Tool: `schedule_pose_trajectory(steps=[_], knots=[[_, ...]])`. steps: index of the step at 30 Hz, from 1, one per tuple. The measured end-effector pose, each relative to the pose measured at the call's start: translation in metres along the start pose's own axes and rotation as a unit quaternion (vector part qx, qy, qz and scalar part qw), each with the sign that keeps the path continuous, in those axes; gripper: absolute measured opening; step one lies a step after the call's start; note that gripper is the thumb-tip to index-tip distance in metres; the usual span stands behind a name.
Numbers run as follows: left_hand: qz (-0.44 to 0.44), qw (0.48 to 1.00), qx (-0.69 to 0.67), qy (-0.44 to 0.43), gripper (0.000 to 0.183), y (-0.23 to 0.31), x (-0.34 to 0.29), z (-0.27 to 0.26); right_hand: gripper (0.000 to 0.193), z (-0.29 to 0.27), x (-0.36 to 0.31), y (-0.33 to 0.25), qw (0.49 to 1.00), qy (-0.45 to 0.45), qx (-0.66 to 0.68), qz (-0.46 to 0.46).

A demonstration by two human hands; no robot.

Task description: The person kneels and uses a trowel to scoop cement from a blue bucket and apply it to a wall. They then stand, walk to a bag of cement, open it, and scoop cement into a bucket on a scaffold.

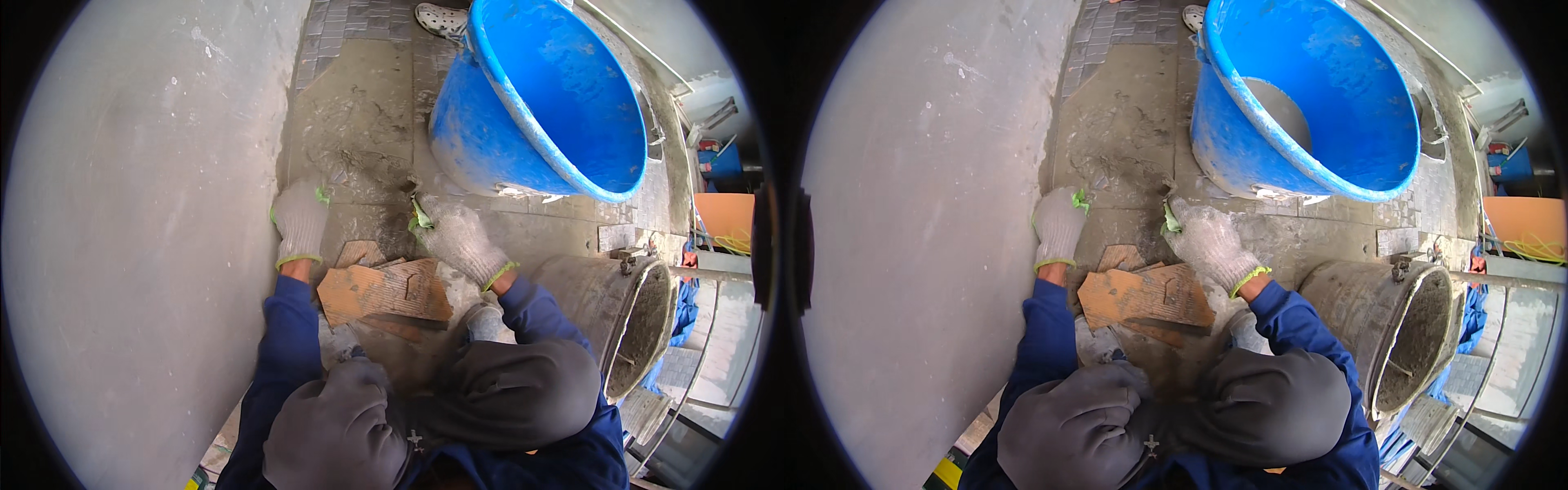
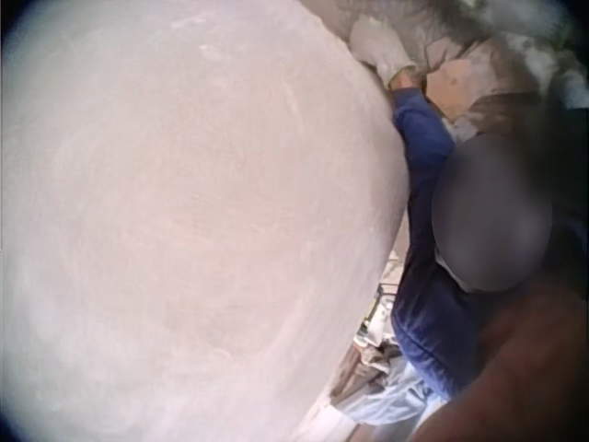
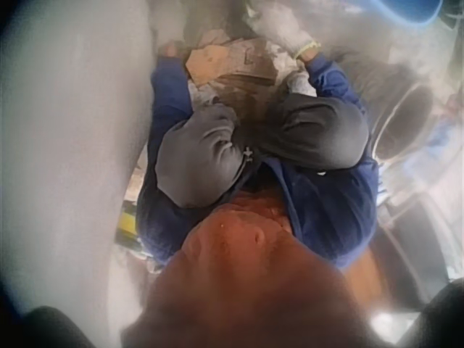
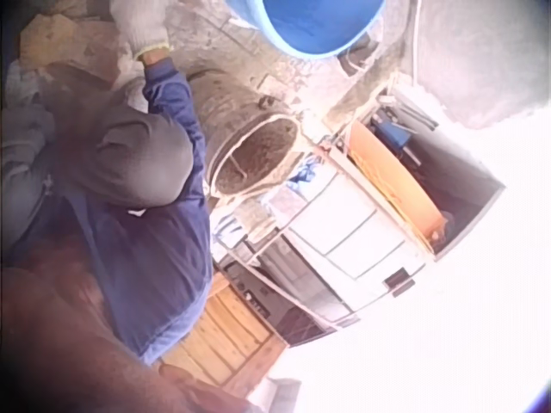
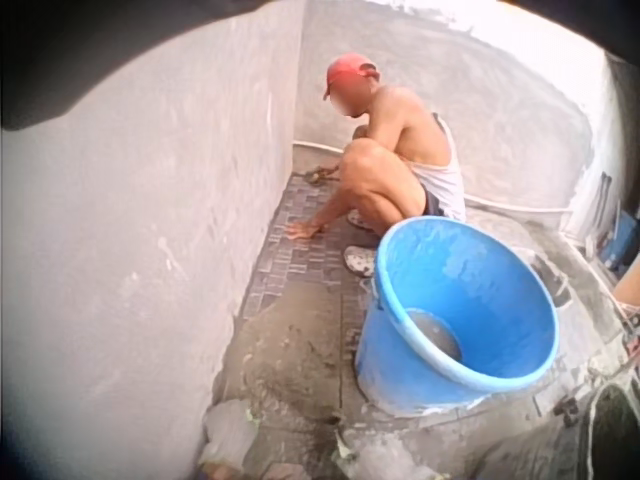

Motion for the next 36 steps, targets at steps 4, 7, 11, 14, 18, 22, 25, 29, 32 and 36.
schedule_pose_trajectory(steps=[4, 7, 11, 14, 18, 22, 25, 29, 32, 36], knots=[[-0.024, 0.996, -0.038, -0.075, 0.030, 0.003, -0.053, -0.017, 0.032, 0.000, 0.009, 0.006, 1.000, 0.011, -0.015, 0.005], [0.023, 0.999, -0.042, -0.013, 0.027, -0.007, -0.071, -0.016, 0.031, 0.002, 0.030, -0.002, 0.999, 0.019, -0.032, -0.023], [-0.025, 0.996, -0.083, 0.009, 0.033, -0.011, -0.063, -0.018, 0.029, -0.004, 0.052, -0.007, 0.997, 0.027, -0.054, -0.037], [-0.008, 0.994, -0.107, 0.025, 0.037, -0.004, -0.054, -0.019, 0.026, -0.010, 0.067, -0.011, 0.997, -0.007, -0.069, -0.036], [-0.013, 0.991, -0.131, 0.014, 0.035, 0.000, -0.052, -0.012, 0.023, -0.009, 0.073, -0.026, 0.996, 0.015, -0.056, -0.072], [-0.029, 0.988, -0.150, -0.009, 0.034, -0.006, -0.062, -0.004, 0.027, 0.005, 0.070, -0.024, 0.995, -0.029, -0.071, -0.056], [-0.014, 0.987, -0.163, 0.009, 0.033, -0.008, -0.068, -0.001, 0.032, 0.013, 0.058, -0.017, 0.994, -0.043, -0.077, -0.064], [-0.058, 0.958, -0.275, 0.053, 0.032, -0.039, -0.078, -0.003, 0.041, 0.007, 0.024, -0.036, 0.991, -0.057, -0.071, -0.102], [-0.084, 0.934, -0.345, 0.051, 0.032, -0.056, -0.078, 0.007, 0.048, 0.000, 0.010, -0.049, 0.989, -0.049, -0.062, -0.128], [-0.097, 0.925, -0.364, 0.041, 0.032, -0.046, -0.078, 0.006, 0.036, -0.001, 0.018, -0.029, 0.997, -0.021, -0.038, -0.056]])
Point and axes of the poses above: each hand's wrist, its own x-axis towards the middle knuckle, its own z-axis out of the palm, y = z × x, the point moved 10 cm from there along x, towards the middle knuckle, and after that the axes turned 12 degrees about -x, right-handed, at the moved point
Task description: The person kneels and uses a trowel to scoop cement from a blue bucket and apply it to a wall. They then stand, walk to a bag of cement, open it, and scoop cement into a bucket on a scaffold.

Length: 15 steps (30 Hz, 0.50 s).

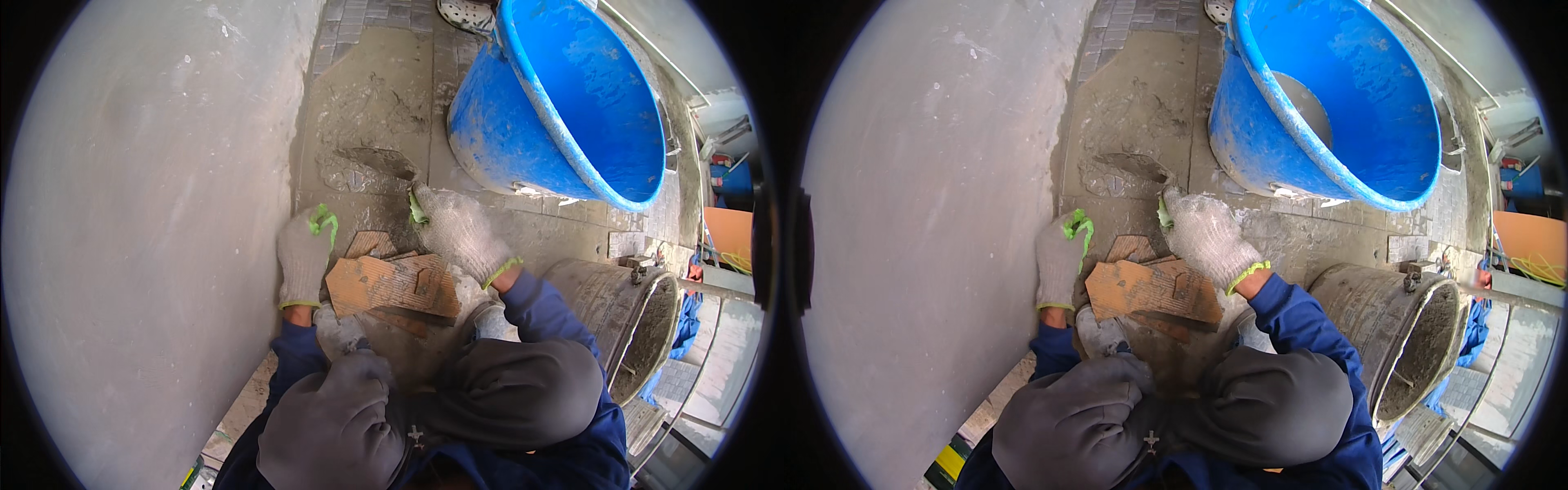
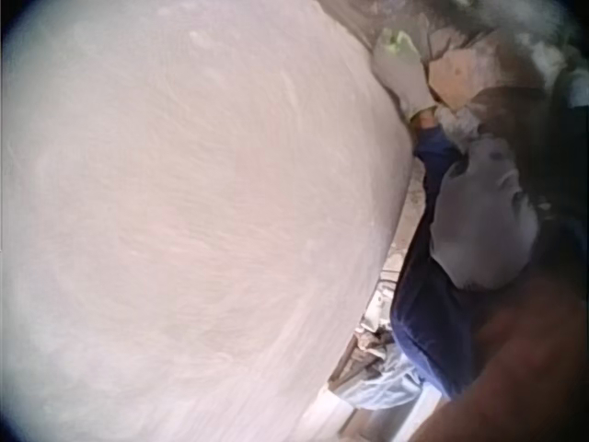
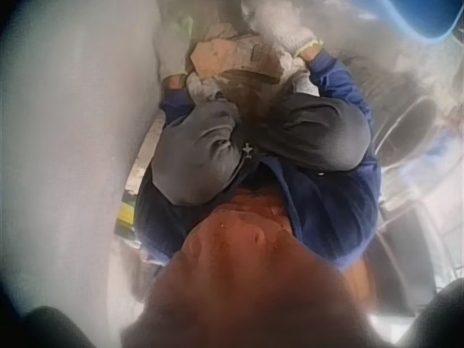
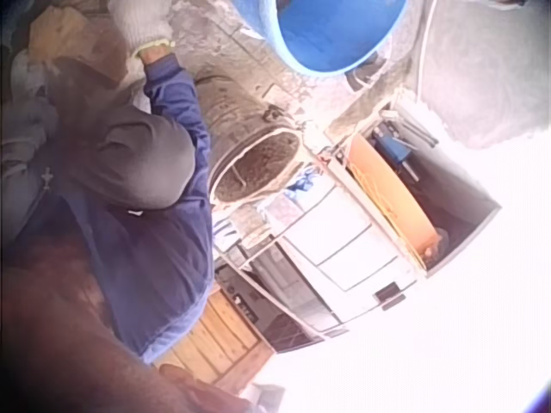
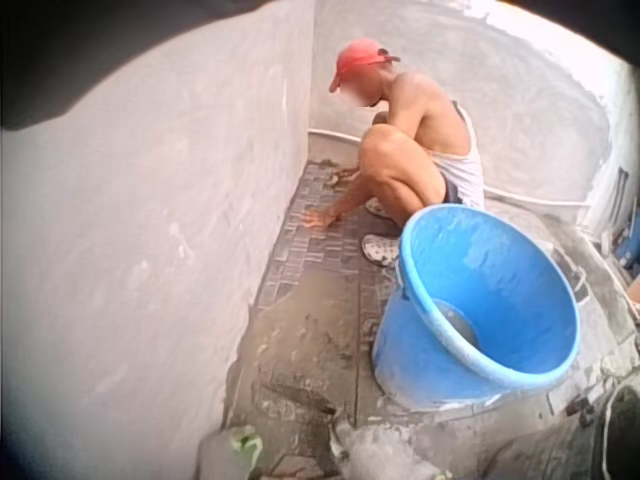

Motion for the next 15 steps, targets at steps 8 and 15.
schedule_pose_trajectory(steps=[8, 15], knots=[[0.014, 1.000, -0.003, 0.009, 0.033, -0.005, -0.005, -0.006, 0.032, 0.010, -0.004, -0.003, 1.000, -0.017, -0.012, -0.006], [0.018, 0.999, -0.031, 0.001, 0.032, -0.010, -0.004, 0.001, 0.045, 0.014, -0.005, 0.003, 0.996, -0.077, -0.042, 0.005]])
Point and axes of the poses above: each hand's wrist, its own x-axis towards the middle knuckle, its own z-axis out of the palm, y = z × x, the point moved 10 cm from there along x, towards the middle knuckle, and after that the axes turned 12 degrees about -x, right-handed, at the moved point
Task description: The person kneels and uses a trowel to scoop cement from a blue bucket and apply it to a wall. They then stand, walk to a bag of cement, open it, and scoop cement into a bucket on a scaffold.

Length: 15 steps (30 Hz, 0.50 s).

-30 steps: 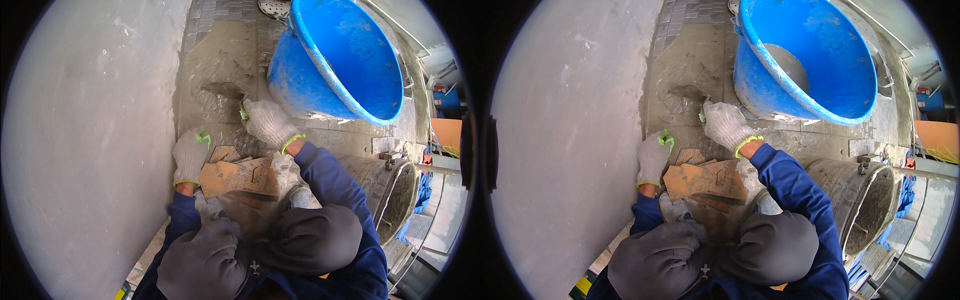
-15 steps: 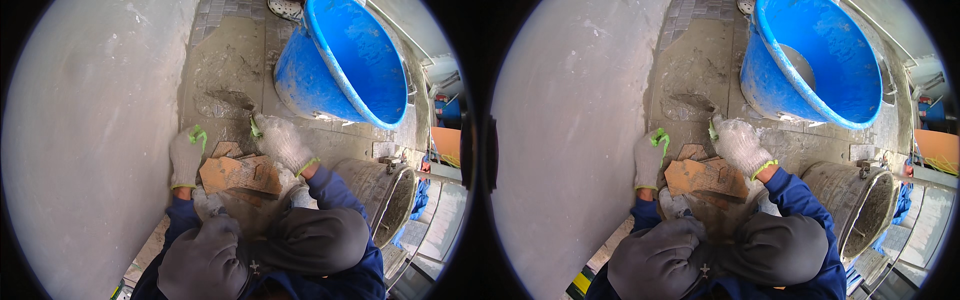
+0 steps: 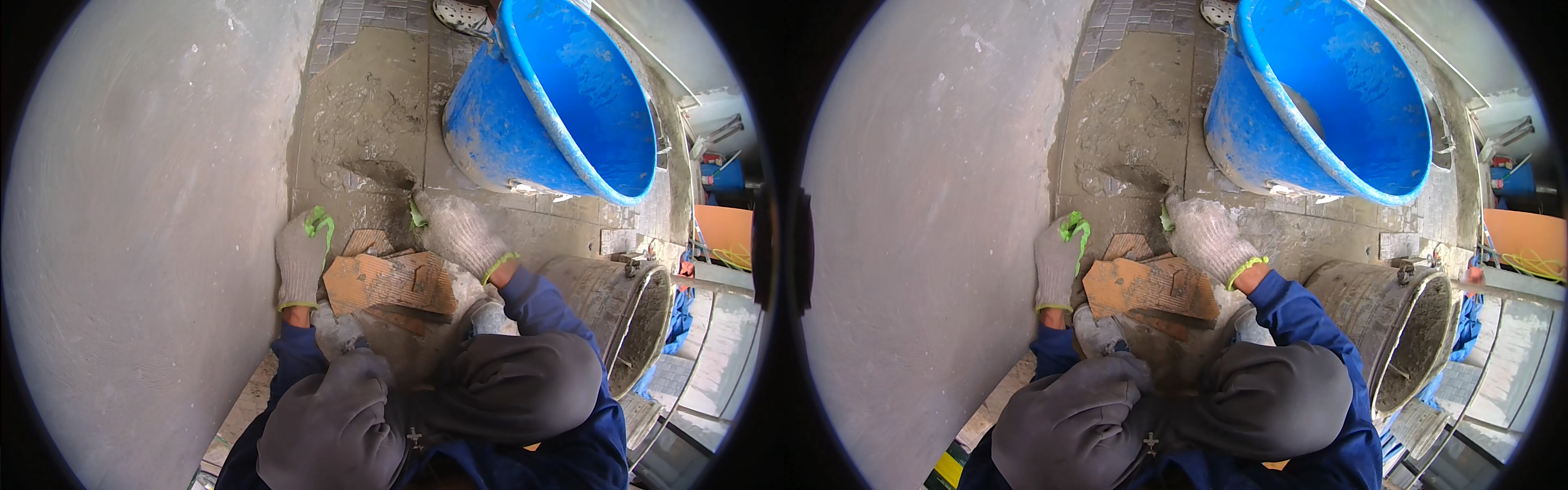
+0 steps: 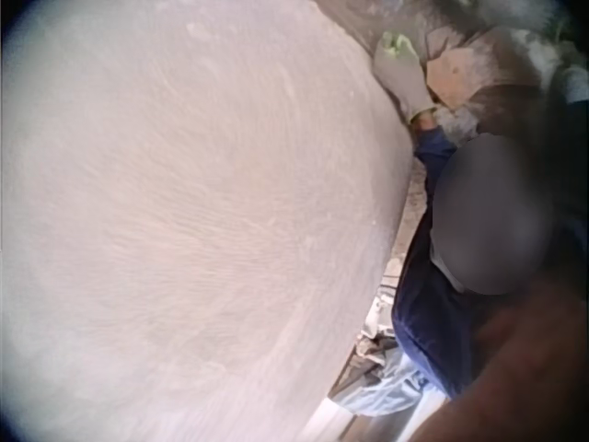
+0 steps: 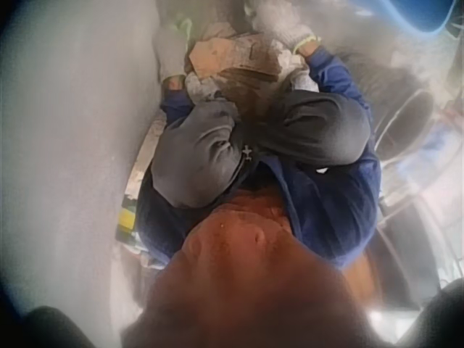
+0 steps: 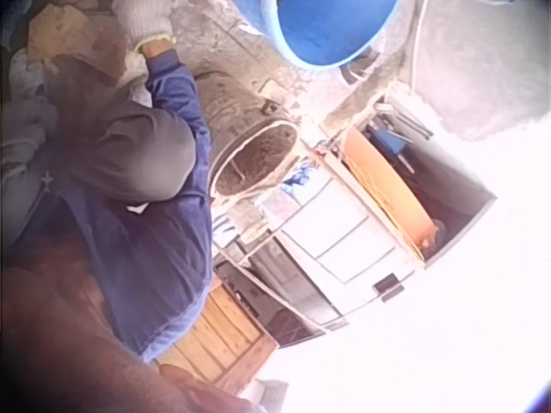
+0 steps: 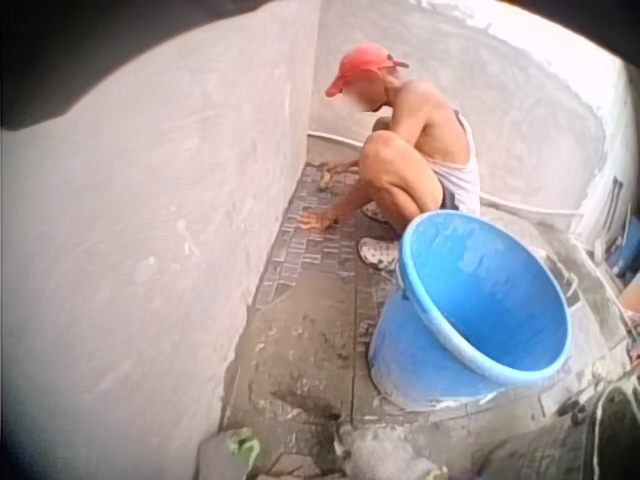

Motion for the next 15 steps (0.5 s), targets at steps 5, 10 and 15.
schedule_pose_trajectory(steps=[5, 10, 15], knots=[[-0.070, 0.994, -0.086, -0.005, 0.034, 0.001, -0.005, -0.004, 0.037, -0.027, -0.009, 0.004, 0.998, 0.027, 0.045, -0.029], [-0.100, 0.984, -0.150, -0.001, 0.033, 0.000, -0.007, -0.015, 0.041, -0.034, -0.032, -0.003, 0.983, -0.112, 0.027, -0.140], [-0.161, 0.976, -0.146, -0.014, 0.033, 0.010, -0.013, -0.009, 0.042, -0.023, -0.035, 0.037, 0.982, -0.010, 0.157, -0.107]])
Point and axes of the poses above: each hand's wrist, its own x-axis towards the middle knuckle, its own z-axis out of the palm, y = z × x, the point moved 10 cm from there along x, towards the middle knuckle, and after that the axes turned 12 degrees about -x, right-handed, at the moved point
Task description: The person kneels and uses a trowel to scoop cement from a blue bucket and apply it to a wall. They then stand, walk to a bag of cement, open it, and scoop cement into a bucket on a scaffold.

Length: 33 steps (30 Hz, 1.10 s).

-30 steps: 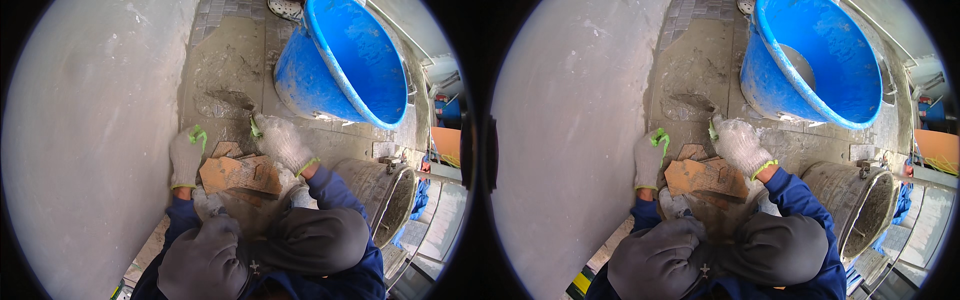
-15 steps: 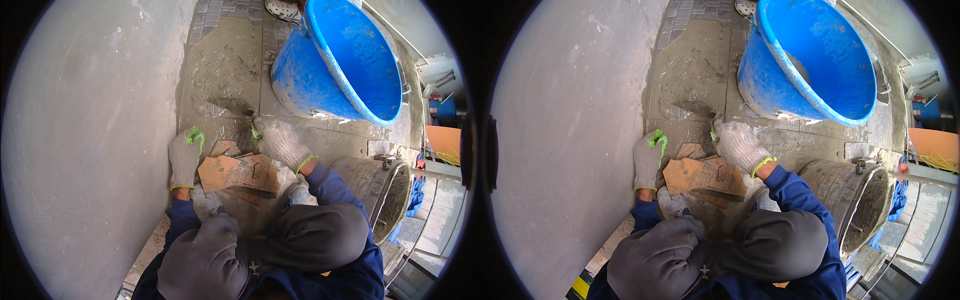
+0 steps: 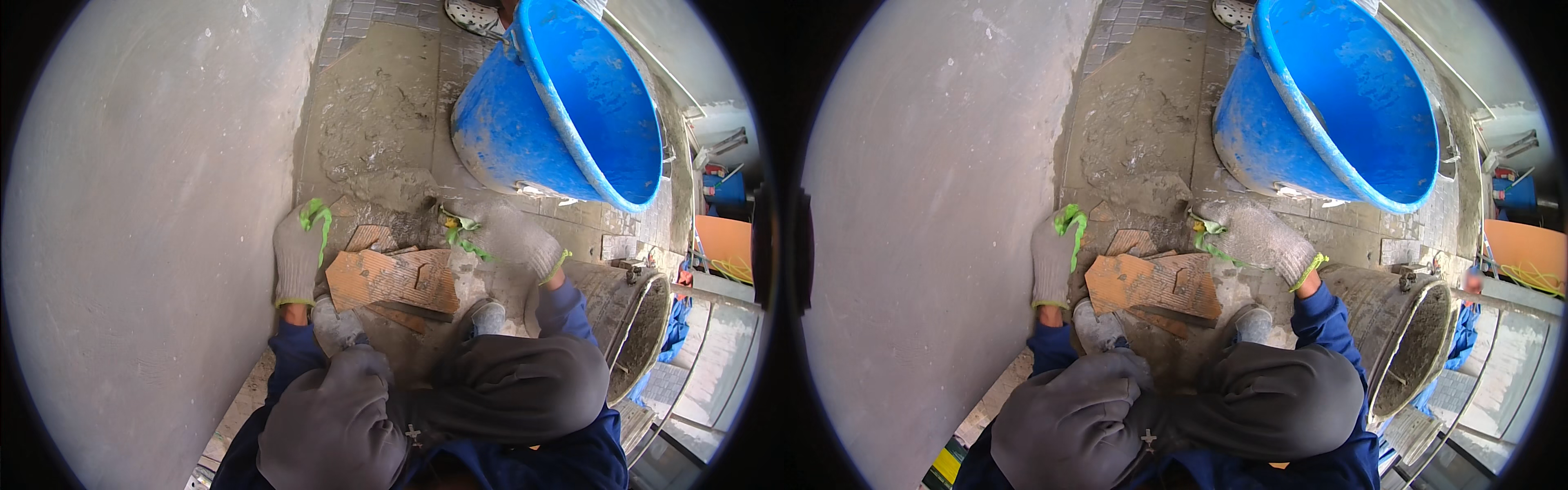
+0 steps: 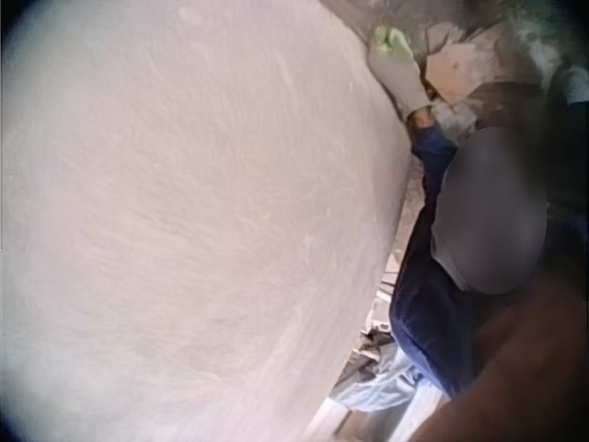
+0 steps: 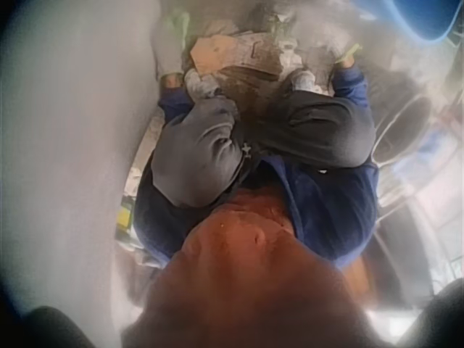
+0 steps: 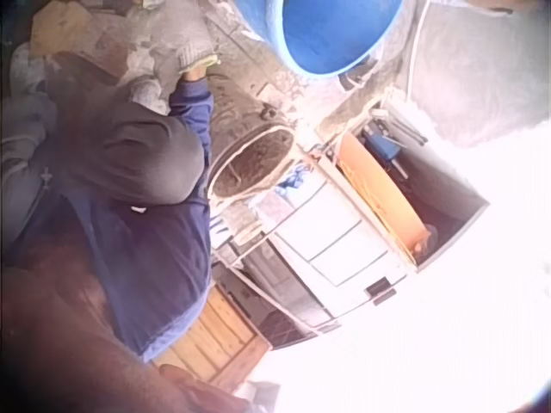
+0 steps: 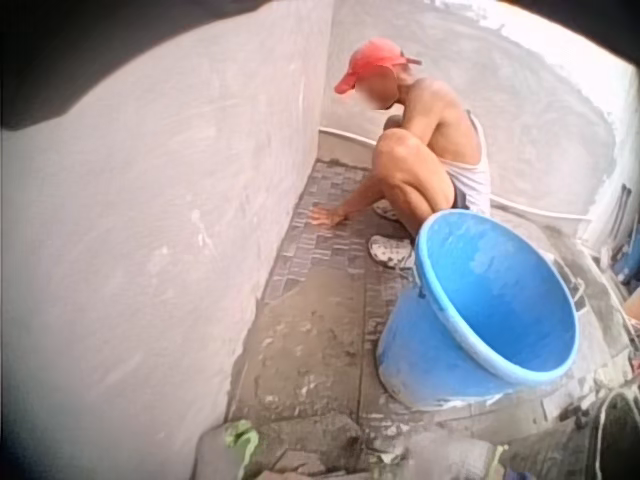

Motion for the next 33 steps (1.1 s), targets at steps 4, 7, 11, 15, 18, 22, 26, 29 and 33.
schedule_pose_trajectory(steps=[4, 7, 11, 15, 18, 22, 26, 29, 33], knots=[[0.167, 0.963, 0.203, 0.055, 0.034, 0.038, -0.021, -0.009, 0.040, -0.012, 0.034, -0.017, 0.991, 0.014, -0.085, 0.098], [0.151, 0.976, 0.154, 0.013, 0.034, 0.014, -0.012, 0.007, 0.037, -0.003, 0.049, -0.010, 0.981, 0.070, -0.162, 0.078], [0.107, 0.981, 0.165, 0.000, 0.033, 0.009, -0.014, 0.010, 0.041, 0.016, 0.070, -0.020, 0.980, 0.028, -0.184, 0.068], [0.093, 0.986, 0.138, 0.000, 0.033, 0.003, -0.012, 0.004, 0.040, 0.029, 0.066, -0.029, 0.979, -0.040, -0.194, 0.055], [0.096, 0.990, 0.104, 0.009, 0.033, -0.008, -0.004, -0.010, 0.042, 0.011, 0.050, -0.040, 0.979, -0.054, -0.194, 0.013], [0.069, 0.995, 0.064, 0.013, 0.033, -0.007, -0.004, -0.005, 0.034, -0.012, 0.030, -0.035, 0.996, 0.026, -0.083, -0.026], [0.057, 0.997, 0.054, 0.025, 0.033, 0.005, -0.012, -0.014, 0.042, -0.003, 0.054, -0.037, 0.985, 0.035, -0.166, 0.043], [0.048, 0.997, 0.052, 0.009, 0.032, 0.004, -0.009, 0.001, 0.041, 0.015, 0.064, -0.020, 0.977, 0.010, -0.199, 0.074], [0.029, 0.998, 0.047, -0.001, 0.032, 0.002, -0.008, 0.005, 0.036, 0.030, 0.059, -0.024, 0.980, -0.008, -0.189, 0.067]])
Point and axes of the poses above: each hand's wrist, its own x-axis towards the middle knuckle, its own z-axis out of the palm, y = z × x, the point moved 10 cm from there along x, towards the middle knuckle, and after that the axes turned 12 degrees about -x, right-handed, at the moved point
